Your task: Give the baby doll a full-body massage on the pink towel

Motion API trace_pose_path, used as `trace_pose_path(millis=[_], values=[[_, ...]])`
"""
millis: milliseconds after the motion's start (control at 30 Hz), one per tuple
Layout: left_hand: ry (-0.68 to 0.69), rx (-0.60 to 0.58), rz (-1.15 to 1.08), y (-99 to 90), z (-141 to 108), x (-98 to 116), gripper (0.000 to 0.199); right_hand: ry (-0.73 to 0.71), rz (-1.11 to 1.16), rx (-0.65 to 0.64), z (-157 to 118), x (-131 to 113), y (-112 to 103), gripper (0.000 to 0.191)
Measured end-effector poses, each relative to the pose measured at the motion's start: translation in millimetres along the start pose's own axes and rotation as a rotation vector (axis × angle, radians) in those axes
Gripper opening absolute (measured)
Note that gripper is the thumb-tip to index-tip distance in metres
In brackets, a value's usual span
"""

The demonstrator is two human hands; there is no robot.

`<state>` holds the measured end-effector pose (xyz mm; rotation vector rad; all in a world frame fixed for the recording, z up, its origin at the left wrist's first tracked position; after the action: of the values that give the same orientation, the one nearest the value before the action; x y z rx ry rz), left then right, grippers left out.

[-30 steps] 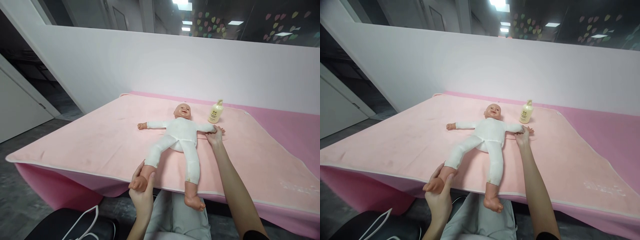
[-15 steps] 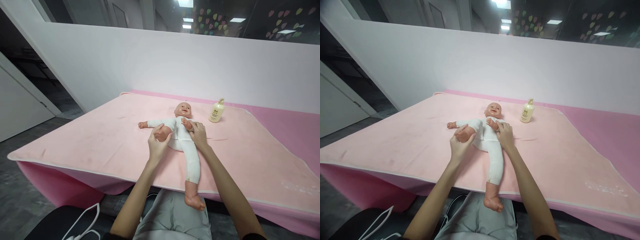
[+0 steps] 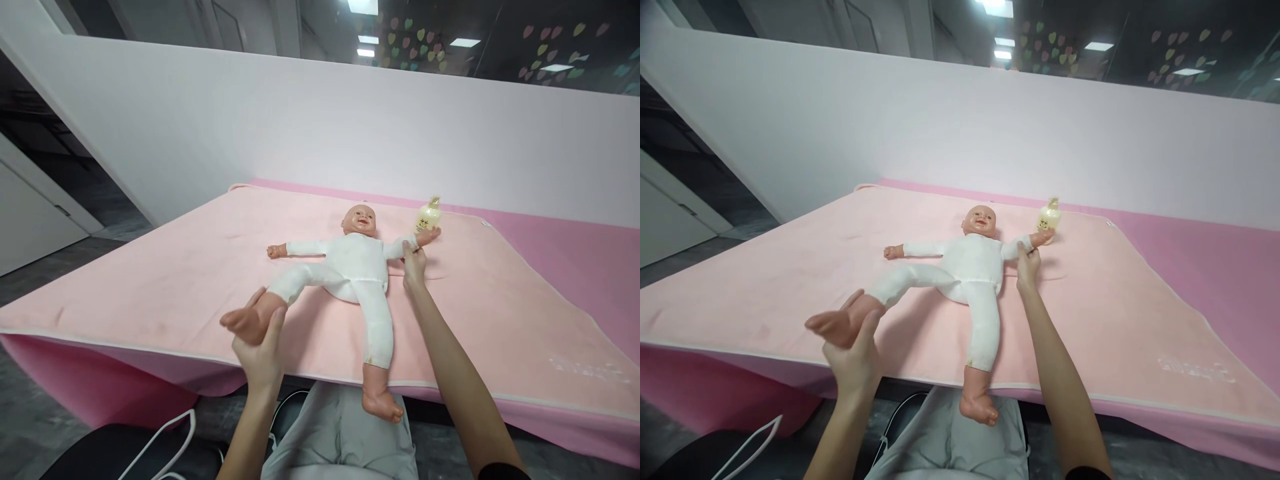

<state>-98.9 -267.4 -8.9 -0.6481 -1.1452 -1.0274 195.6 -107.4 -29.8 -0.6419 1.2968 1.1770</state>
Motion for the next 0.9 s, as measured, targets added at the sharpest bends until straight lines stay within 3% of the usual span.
trace_pose_path(millis=[100, 200, 300, 400, 500, 667, 767, 900], values=[[-0.083, 0.015, 0.060, -18.1, -30, -13, 0.050, 0.151, 0.249, 0.042, 6, 13, -12, 0.036], [-0.120, 0.037, 0.100, -22.7, -43, -18, 0.048, 0.298, 0.332, 0.045, 7, 22, -18, 0.027], [-0.070, 0.028, 0.095, -13.4, -37, -9, 0.048, 0.238, 0.288, -0.019, 8, 21, -15, 0.029], [0.005, -0.016, 0.080, 8.7, -22, 9, 0.048, 0.016, 0.032, -0.077, 6, 9, -6, 0.042], [0.067, -0.076, 0.081, 39.4, -8, 24, 0.048, -0.174, -0.439, -0.180, -3, -6, 10, 0.039], [0.076, -0.258, 0.021, 88.9, 10, 16, 0.049, -0.430, -1.165, -0.461, -27, -20, 37, 0.044], [0.038, -0.336, -0.027, 106.4, 14, 2, 0.048, -0.424, -1.265, -0.478, -33, -23, 40, 0.049], [0.018, -0.322, -0.044, 106.5, 12, 3, 0.050, -0.390, -1.101, -0.484, -27, -21, 36, 0.049]])
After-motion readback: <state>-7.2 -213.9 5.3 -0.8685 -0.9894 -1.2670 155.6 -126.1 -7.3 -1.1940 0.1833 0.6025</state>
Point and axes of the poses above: each hand's wrist, its own z-axis towards the middle knuckle, its own y-axis out of the palm, x = y × z, the point moved 3 cm from there along z, towards the middle knuckle, and after that the axes turned 14 degrees about -x, right-handed, at the moved point
